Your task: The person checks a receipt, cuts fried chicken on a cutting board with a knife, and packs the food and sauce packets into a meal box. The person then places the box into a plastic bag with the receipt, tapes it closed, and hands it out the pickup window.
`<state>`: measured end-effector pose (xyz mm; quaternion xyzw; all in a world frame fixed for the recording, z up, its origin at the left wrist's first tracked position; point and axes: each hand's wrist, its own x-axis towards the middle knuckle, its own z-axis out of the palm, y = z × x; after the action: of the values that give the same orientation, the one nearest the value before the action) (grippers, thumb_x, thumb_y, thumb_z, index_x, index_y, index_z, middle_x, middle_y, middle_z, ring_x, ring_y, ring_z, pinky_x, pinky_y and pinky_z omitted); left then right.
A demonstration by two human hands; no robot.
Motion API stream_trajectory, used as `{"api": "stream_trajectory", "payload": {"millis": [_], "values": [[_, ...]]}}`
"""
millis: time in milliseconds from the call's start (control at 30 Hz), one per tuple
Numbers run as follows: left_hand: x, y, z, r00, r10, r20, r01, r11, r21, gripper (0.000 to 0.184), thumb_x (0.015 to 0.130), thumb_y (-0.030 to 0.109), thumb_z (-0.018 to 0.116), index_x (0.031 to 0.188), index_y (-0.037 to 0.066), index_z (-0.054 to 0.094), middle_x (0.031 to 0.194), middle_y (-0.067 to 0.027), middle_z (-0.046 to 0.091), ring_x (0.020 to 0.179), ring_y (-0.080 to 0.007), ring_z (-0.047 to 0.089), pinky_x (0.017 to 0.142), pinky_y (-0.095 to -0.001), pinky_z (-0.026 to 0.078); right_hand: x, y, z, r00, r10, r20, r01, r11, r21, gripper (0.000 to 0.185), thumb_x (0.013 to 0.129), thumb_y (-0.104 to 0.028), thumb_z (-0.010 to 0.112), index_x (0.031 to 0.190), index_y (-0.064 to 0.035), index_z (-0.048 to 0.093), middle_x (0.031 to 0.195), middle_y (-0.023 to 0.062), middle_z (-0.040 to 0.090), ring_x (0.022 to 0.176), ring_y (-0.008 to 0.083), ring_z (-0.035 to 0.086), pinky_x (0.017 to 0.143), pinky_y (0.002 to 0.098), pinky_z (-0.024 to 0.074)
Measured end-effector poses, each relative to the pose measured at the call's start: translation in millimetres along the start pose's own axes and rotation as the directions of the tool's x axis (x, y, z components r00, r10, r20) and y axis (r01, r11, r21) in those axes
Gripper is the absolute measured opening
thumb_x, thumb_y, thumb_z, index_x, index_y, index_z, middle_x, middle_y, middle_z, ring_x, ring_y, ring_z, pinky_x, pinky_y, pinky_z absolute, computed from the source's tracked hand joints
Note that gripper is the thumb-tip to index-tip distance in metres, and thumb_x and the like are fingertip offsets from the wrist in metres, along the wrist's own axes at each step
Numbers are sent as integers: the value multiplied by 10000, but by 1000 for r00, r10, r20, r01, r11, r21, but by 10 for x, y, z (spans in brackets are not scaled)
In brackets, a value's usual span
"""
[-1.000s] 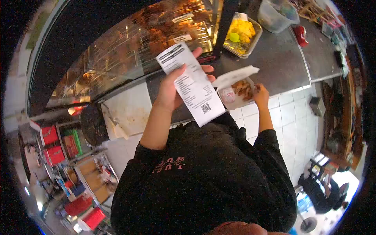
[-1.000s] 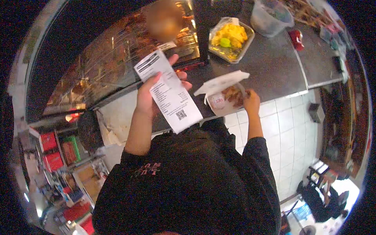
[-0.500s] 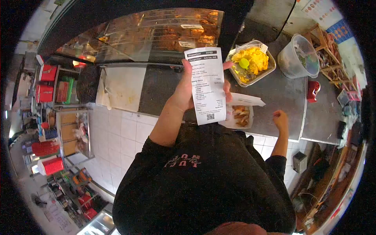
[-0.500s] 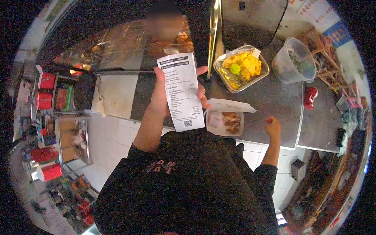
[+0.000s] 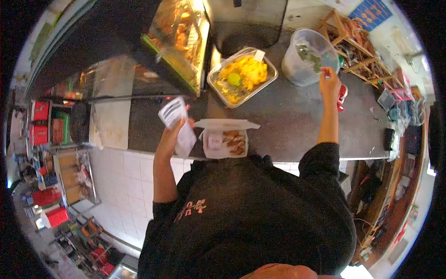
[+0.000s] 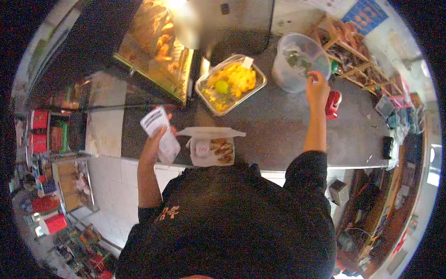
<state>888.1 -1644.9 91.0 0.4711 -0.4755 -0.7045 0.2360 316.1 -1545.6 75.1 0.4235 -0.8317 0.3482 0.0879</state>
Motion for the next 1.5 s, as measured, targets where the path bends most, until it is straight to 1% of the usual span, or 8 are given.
{"api": "stream_trajectory", "payload": {"millis": [133, 267, 400, 467, 500, 700, 1200, 1500], "values": [[162, -1140, -485, 968, -88, -234, 145, 961, 236, 348, 969, 238, 582, 1261, 70, 668, 1002, -57, 701, 902, -163, 647, 806, -311, 509, 764, 635, 386, 975, 26, 222, 2, 992, -126, 232, 837, -160, 679, 1063, -118, 710, 1050, 126, 735, 1026, 299, 696, 879, 425, 537], [382, -2116, -771, 982, -172, -79, 189, 875, 447, 275, 944, 264, 630, 1077, 43, 724, 982, -93, 730, 969, -219, 671, 852, -373, 516, 1144, 1081, 987, 799, 33, 601, 161, 951, -266, 379, 764, -173, 768, 1134, -131, 694, 1162, 125, 718, 1111, 305, 669, 929, 432, 523], [396, -2556, -780, 810, 229, 540, -586, 338, 736, 427, 981, 304, 585, 1315, 39, 591, 1199, -159, 681, 1072, -313, 659, 924, -419, 517, 1132, 1210, 1464, 708, 22, 706, 318, 883, -345, 488, 722, -153, 801, 1195, -143, 679, 1213, 141, 700, 1131, 331, 658, 949, 432, 519], [564, -2249, -471, 943, -159, 294, 42, 929, 368, 413, 1024, 309, 537, 1346, 53, 571, 1224, -147, 674, 1090, -299, 662, 946, -416, 522, 1264, 996, 1398, 612, 176, 771, 295, 854, -429, 484, 693, -122, 808, 1162, -129, 690, 1188, 147, 703, 1130, 345, 654, 928, 449, 527], [557, -1943, -186, 754, -611, 241, 649, 749, -134, 402, 1042, 320, 520, 1340, 58, 580, 1229, -142, 674, 1096, -288, 664, 957, -411, 525, 1289, 913, 1314, 603, 176, 778, 298, 855, -424, 484, 693, -122, 808, 1162, -129, 690, 1188, 147, 703, 1130, 345, 654, 928, 449, 527], [708, -1353, 101, 688, -447, 572, 606, 788, -113, 612, 1045, 483, 463, 1484, 60, 417, 1328, -142, 637, 1163, -260, 645, 986, -425, 528, 1371, 1946, 1430, 882, -193, 430, 350, 879, -324, 218, 820, -143, 747, 1029, -101, 702, 964, 136, 734, 930, 337, 704, 836, 419, 536], [156, 519, 339, 670, -88, 737, 395, 883, -255, 1003, 897, 814, 297, 1493, 14, 405, 1069, -149, 681, 1065, -339, 673, 978, -455, 509, 552, 817, 287, 988, 104, 111, -52, 916, -397, 689, 947, -703, 452, 1156, -96, 703, 1040, 209, 721, 1000, 388, 683, 883, 470, 513], [193, 263, 215, 718, -190, 670, 316, 946, -70, 957, 927, 781, 309, 1499, 19, 403, 1049, -128, 682, 1063, -305, 673, 939, -447, 534, 288, 825, 239, 949, 46, 311, 55, 950, -308, 337, 866, -292, 618, 1180, -188, 684, 1019, 185, 716, 988, 342, 687, 873, 443, 521]]}}
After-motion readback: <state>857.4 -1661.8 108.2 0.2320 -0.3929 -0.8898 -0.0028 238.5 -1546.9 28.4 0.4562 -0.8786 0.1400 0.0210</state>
